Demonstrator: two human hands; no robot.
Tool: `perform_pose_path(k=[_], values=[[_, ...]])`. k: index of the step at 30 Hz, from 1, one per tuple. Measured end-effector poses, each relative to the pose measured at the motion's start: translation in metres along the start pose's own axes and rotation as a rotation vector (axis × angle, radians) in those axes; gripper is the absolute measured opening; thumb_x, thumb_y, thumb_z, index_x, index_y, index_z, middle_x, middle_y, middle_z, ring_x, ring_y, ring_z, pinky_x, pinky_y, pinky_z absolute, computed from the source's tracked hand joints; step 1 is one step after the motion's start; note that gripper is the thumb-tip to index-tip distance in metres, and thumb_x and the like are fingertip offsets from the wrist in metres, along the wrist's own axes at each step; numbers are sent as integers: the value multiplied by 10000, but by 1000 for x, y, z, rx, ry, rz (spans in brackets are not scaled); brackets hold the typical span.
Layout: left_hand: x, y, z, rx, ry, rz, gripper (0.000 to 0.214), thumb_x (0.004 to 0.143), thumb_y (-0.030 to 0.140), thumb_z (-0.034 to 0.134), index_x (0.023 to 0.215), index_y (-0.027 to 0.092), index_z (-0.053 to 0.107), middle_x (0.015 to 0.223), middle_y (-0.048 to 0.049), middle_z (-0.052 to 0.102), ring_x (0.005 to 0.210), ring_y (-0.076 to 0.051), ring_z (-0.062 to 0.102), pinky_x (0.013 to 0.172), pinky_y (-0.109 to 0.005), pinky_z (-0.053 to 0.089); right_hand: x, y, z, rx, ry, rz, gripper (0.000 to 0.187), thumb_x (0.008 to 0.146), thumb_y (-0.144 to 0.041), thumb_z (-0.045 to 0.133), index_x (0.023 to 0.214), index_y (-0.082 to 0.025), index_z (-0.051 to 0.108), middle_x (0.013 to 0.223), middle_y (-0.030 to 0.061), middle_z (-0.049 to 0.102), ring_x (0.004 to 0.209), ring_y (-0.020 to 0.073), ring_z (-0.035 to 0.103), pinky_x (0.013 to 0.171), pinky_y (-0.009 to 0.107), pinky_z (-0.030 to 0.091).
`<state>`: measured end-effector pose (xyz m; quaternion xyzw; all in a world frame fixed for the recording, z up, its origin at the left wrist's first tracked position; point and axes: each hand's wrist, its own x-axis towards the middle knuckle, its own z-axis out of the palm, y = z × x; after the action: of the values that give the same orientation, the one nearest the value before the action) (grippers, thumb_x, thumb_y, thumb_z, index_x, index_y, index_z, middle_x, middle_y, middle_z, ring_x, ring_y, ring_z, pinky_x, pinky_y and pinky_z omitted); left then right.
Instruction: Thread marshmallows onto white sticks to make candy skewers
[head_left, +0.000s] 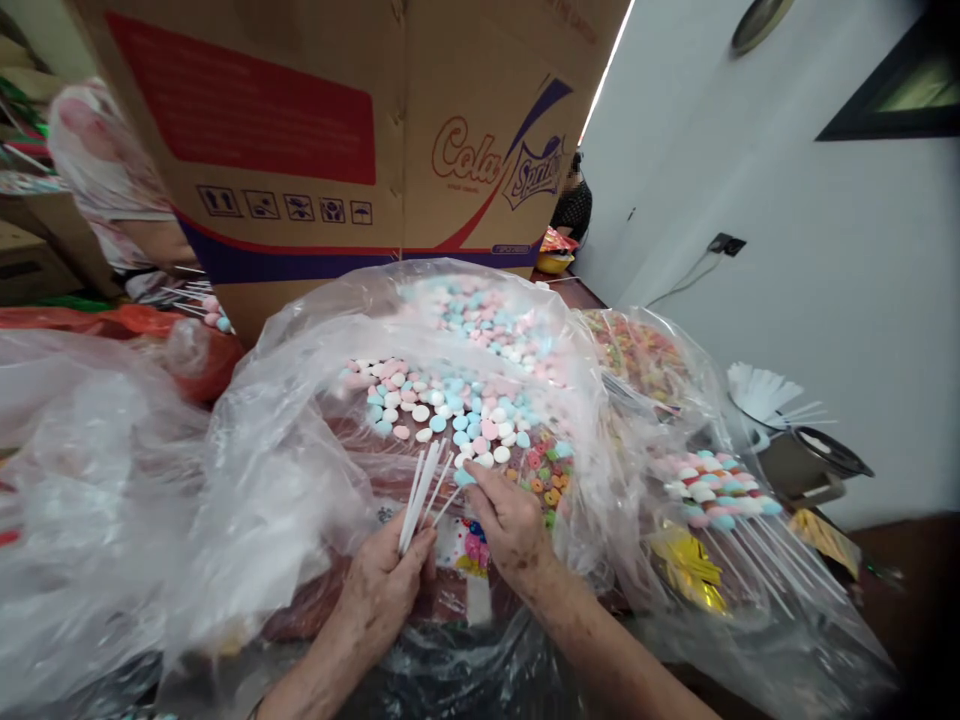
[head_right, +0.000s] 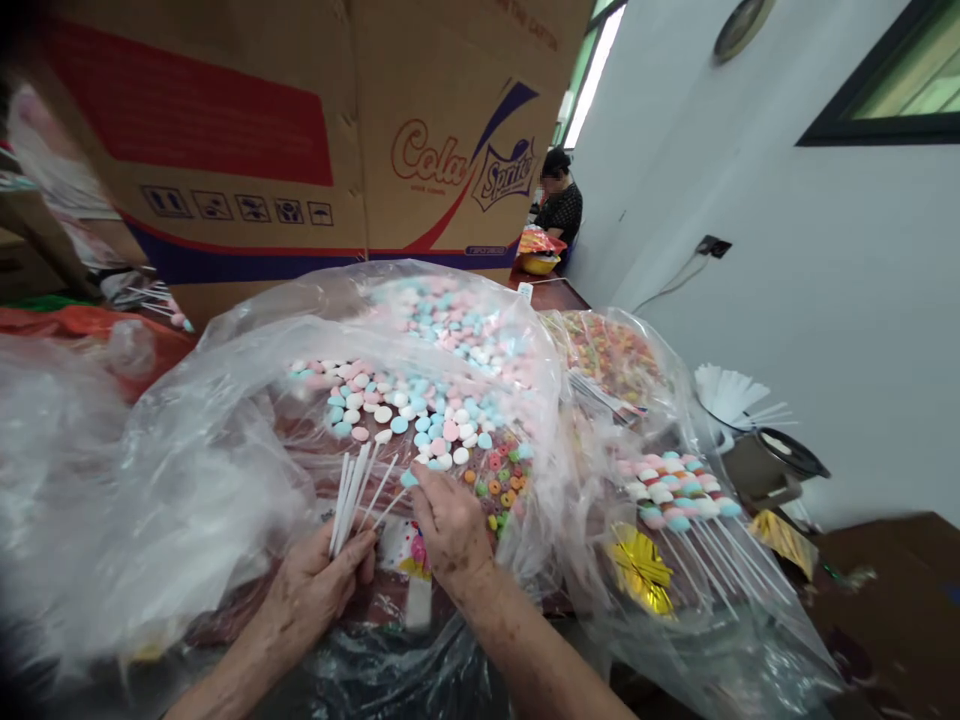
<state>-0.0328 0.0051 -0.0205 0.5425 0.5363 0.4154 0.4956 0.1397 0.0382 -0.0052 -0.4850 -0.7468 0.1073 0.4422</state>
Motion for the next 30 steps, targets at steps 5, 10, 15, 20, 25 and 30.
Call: perform_pose_path(k=[5,10,15,20,25,30], values=[[1,1,-2,20,-42,-25,309,840,425,525,609,222,549,376,87,404,335,-111,351,345,-208,234,-3,-8,4,-55,-39,-74,323,946,-198,461,1186,-161,674,1047,105,750,946,197,714,845,295,580],[-1,3,-2,-7,-24,-43,302,811,445,564,614,215,564,387,80,432,343,-108,372,349,-204,258,-5,-27,6,-42,-149,-108,307,959,-209,441,1151,-165,676,993,90,747,893,194,704,818,296,571],[0,6,-1,-74,4,-106,351,778,503,585,589,209,546,352,86,413,307,-87,343,338,-190,231,-4,-22,-17,-19,-201,-57,388,962,-237,455,1338,-166,519,1032,61,740,889,171,690,827,268,544],[2,8,1,-95,4,-118,376,741,526,589,556,204,530,358,78,435,288,-71,345,335,-183,220,-2,10,-62,-567,-355,124,190,961,-192,430,994,-177,617,953,88,684,912,204,623,826,293,485],[0,5,0,-47,-8,-92,354,794,474,561,571,199,546,360,81,437,312,-75,373,354,-175,250,-8,18,-94,-997,-655,169,188,931,-117,440,978,-160,617,1011,136,644,991,259,574,815,332,462],[-1,8,-1,-67,-20,-126,331,789,465,562,585,204,539,361,87,436,308,-78,374,350,-178,250,-6,17,-101,-1117,-765,283,287,906,-47,407,1103,-109,606,1047,173,654,962,271,627,737,317,473]])
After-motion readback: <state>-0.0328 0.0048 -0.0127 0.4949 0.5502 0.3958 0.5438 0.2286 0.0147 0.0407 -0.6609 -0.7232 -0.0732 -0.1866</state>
